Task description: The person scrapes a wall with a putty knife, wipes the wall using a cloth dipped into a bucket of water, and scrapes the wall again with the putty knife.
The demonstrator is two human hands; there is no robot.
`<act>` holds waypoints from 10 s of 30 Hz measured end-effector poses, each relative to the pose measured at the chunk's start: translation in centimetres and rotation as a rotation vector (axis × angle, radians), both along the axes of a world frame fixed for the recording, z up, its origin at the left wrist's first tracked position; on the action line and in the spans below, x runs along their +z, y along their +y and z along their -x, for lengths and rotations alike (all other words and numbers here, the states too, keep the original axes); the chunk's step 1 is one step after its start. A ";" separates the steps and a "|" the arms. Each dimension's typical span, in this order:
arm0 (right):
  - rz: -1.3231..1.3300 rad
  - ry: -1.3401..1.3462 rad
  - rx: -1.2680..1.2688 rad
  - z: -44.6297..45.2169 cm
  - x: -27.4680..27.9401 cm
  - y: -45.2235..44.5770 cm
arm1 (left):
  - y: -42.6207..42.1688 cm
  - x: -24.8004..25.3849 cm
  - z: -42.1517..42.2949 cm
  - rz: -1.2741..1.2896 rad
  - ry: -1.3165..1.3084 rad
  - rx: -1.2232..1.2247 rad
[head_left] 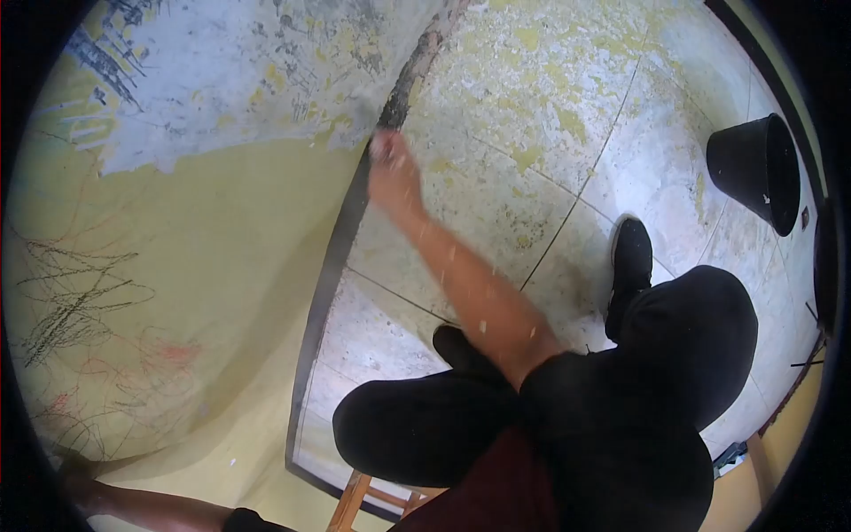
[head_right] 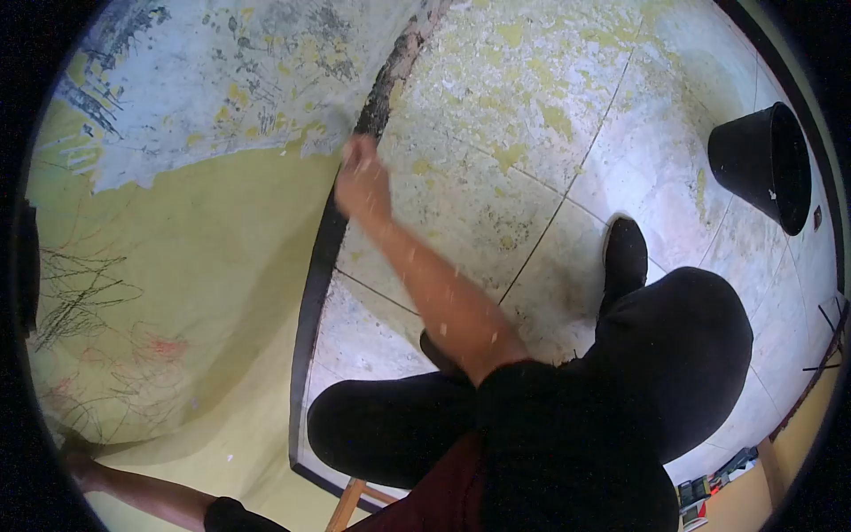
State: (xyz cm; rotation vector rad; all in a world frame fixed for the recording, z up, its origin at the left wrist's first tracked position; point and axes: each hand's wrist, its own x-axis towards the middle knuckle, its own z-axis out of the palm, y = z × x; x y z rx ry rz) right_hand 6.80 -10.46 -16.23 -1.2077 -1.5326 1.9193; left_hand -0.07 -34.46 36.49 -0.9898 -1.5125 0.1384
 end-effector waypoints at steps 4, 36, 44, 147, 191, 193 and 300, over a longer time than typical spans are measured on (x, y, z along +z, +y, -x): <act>-0.114 0.076 0.148 -3.2 4.5 -3.3 | 0.4 -0.3 -0.7 -0.021 0.028 0.063; -0.102 0.259 -0.023 -1.9 7.1 -5.7 | 3.2 -2.8 -2.9 0.003 0.034 0.259; 0.079 0.137 0.188 -3.0 9.5 -3.8 | 3.1 -2.7 -2.7 -0.255 -0.173 0.045; -0.156 0.335 0.272 -3.7 4.9 5.1 | 2.0 -0.1 -2.0 0.044 0.255 0.390; 0.004 -0.012 0.334 -4.9 -10.4 0.5 | -2.7 2.5 0.4 0.032 0.254 0.254; 0.101 0.048 0.249 -3.7 -11.7 -1.3 | -3.0 2.7 0.5 0.065 0.211 0.223; 0.319 0.113 0.000 1.4 -11.2 7.4 | -1.0 1.0 -0.5 0.033 0.247 0.295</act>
